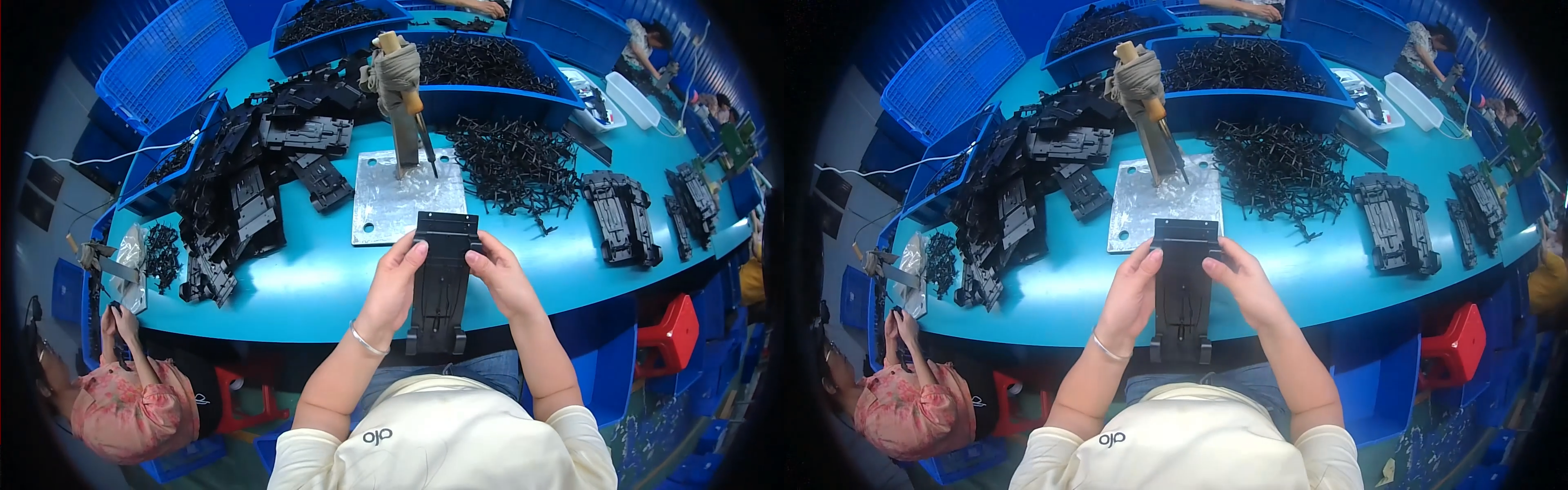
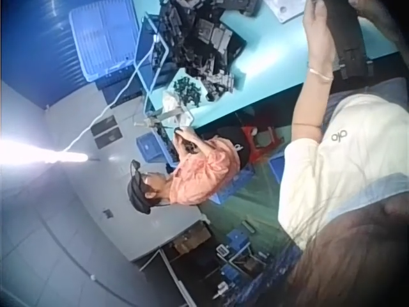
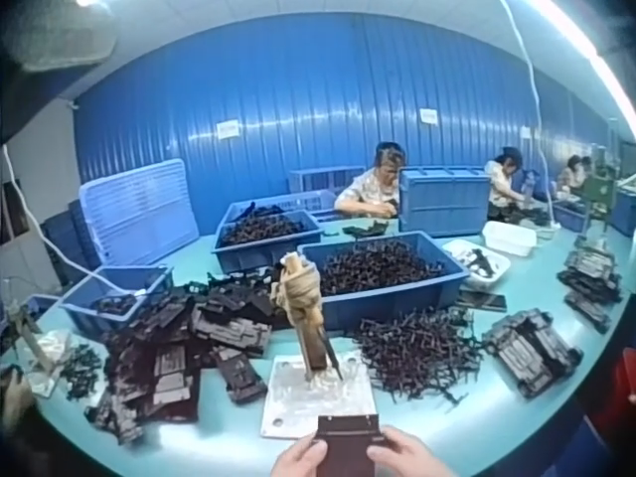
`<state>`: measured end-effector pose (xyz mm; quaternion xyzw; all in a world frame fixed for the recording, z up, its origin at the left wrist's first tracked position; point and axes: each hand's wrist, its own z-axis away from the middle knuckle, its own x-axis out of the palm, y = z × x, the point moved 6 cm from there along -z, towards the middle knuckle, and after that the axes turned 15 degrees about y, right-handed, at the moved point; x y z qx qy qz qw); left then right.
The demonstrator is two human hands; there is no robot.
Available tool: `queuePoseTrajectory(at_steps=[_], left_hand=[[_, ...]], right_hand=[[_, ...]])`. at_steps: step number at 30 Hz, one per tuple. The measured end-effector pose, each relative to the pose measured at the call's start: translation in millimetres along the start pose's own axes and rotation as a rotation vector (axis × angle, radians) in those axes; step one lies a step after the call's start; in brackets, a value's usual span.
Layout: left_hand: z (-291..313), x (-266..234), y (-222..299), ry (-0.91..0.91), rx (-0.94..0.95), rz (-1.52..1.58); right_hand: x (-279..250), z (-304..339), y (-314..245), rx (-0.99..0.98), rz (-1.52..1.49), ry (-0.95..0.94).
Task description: Assembling plastic components onto a toy base using a stationary press tool on an assembly line.
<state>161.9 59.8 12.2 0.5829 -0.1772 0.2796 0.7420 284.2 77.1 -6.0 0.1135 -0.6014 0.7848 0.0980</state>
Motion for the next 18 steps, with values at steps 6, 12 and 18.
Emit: queuePoseTrajectory(at_steps=[6,12,18], left_hand=[[-53.2,-18.6,-16.2,0.008,-0.086,-0.063],[-104.2,-24.0,-36.5,-0.018,-0.241,-0.086],[-121.0,-17.7,-38.1,-0.004,-0.244,-0.094]], right_hand=[[0.4,-32.9,11.3,0.047,0.032,0.031],[-8.8,-67.7,12.7,0.029,0.064,0.121],[-12.0,-90.6,0.0,-0.158,0.232,0.209]])
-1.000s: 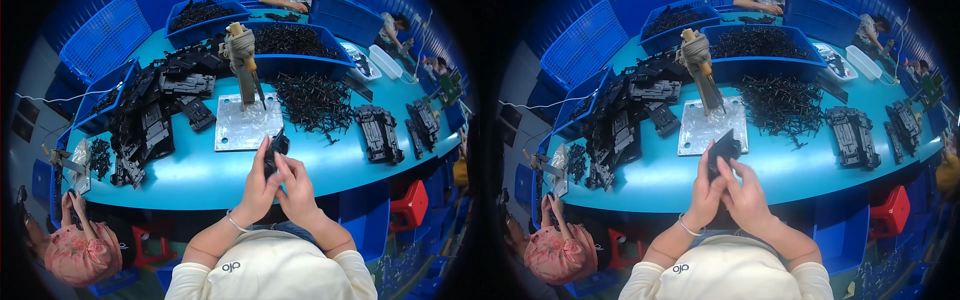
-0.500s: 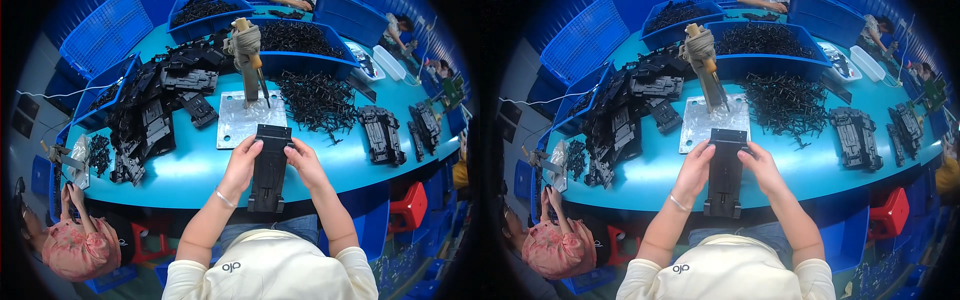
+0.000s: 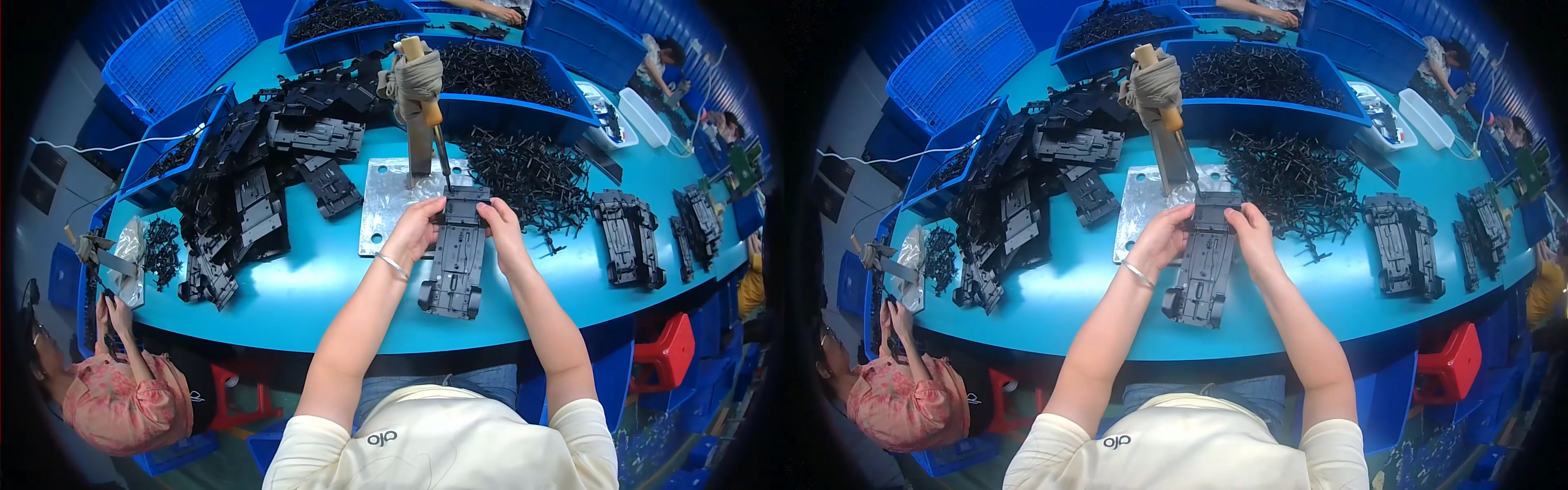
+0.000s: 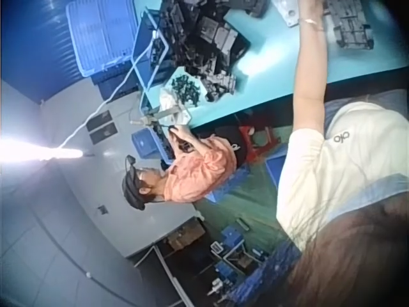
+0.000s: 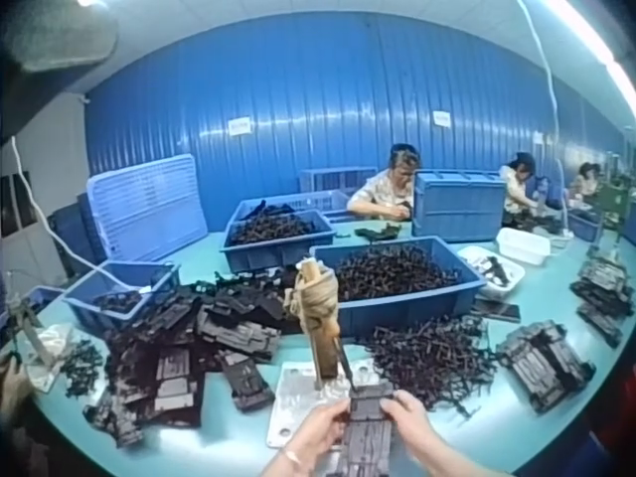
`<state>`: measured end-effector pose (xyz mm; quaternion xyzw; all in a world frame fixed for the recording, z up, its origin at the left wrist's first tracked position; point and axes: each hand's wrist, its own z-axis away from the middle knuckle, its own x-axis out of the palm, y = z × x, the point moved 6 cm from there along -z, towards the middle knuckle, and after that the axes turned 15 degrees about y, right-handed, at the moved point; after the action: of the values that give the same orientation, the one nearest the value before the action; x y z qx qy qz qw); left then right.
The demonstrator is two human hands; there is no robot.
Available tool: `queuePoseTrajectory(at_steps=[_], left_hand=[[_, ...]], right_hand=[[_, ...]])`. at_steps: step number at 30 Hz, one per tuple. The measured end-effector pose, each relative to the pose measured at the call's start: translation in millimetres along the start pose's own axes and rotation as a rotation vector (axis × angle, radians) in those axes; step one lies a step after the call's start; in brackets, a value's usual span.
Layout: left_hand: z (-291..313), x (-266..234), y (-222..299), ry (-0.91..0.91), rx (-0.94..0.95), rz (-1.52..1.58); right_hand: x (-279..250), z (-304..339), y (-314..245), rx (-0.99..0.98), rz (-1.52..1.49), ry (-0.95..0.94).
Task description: Assembling plastic components onto a toy base using a stationary press tool on an assembly line.
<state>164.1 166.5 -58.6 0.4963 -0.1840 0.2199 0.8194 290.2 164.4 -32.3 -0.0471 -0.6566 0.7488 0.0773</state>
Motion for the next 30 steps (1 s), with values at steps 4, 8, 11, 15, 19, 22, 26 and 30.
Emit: queuePoseTrajectory(at_steps=[4,8,11,15,19,22,26,30], left_hand=[[0.1,-1.3,3.2,0.05,0.017,0.009],[2.4,0.5,6.0,0.031,0.044,-0.015],[1.7,0.6,4.0,0.004,0.018,-0.048],[2.1,1.2,7.1,0.042,0.041,-0.033],[0.7,0.0,6.9,0.046,0.042,-0.04],[0.3,0.8,7.2,0.052,0.036,-0.036],[1.3,-1.9,6.1,0.053,0.033,-0.035],[2.7,-1.8,6.1,0.065,0.028,-0.034]], right_hand=[[3.1,0.3,0.6,-0.056,-0.015,0.002],[1.0,-2.0,3.4,0.009,-0.02,0.005],[-0.3,-0.1,-0.2,0.004,-0.068,-0.018],[2.9,0.7,-3.7,0.017,-0.067,-0.024],[2.7,-0.5,-2.1,0.016,-0.039,-0.028],[2.2,-1.3,-1.1,0.009,-0.041,-0.025],[3.3,1.0,-0.9,0.007,-0.03,-0.034],[3.4,1.1,0.4,0.021,-0.043,-0.028]])
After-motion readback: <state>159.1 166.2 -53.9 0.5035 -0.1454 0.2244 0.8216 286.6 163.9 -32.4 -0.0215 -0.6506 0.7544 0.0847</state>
